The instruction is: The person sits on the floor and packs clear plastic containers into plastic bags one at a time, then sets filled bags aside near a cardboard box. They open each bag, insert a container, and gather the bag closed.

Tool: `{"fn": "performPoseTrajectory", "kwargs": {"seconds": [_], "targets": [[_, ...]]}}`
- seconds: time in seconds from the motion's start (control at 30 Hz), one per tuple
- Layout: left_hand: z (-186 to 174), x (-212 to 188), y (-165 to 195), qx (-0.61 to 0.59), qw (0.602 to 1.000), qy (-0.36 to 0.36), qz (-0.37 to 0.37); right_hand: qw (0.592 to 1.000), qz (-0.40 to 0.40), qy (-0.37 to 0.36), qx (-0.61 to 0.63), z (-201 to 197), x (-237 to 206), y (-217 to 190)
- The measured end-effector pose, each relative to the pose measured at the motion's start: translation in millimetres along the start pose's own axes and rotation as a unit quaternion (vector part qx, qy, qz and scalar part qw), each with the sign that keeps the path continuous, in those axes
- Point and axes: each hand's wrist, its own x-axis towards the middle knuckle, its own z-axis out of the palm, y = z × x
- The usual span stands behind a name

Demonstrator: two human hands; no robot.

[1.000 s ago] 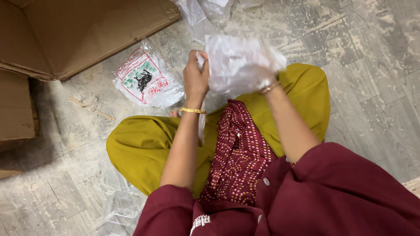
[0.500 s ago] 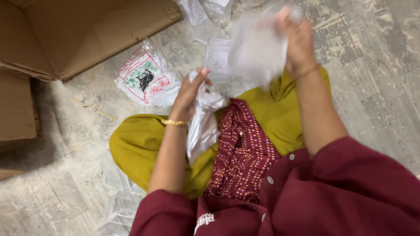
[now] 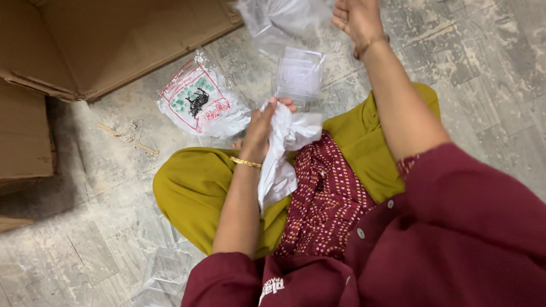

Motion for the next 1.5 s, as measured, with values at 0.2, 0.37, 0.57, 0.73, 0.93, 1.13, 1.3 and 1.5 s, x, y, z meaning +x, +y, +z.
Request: {"fn": "performPoseTrajectory", "kwargs": {"seconds": [0.2,0.37,0.57,0.73,0.93,1.13,1.3,1.5], "targets": [[18,-8,8,-0.072,0.996,-0.04,0.019,0.986,-0.1,-0.079,-0.105,-3,-128,1],[26,-17,12,-0.044,0.997,-0.039,0.047,0.93,-0.062,-0.22,-0.287,5,-175,19],[29,-25,12,0.042,0.994,-0.022,0.101,0.925,-0.078,-0.148,-0.341,-1,-183,35],[27,-21,3,0.064,0.991,0.022,0.118,0.906,-0.102,-0.105,-0.397,3,-197,27],[23,-15,-8,0.033,0.996,-0.02,0.084,0.963,-0.114,-0.106,-0.221,2,-192,38],[8,-10,9,-0.019,0.993,-0.107,0.039,0.976,0.123,-0.177,0.017,-28,-173,62],[-5,14,41,0.095,0.981,-0.093,0.14,0.895,-0.026,-0.297,0.332,-45,-158,48],[21,80,59,0.522,0.799,0.117,0.274,0.994,-0.023,-0.028,0.099,-25,-83,51]]}}
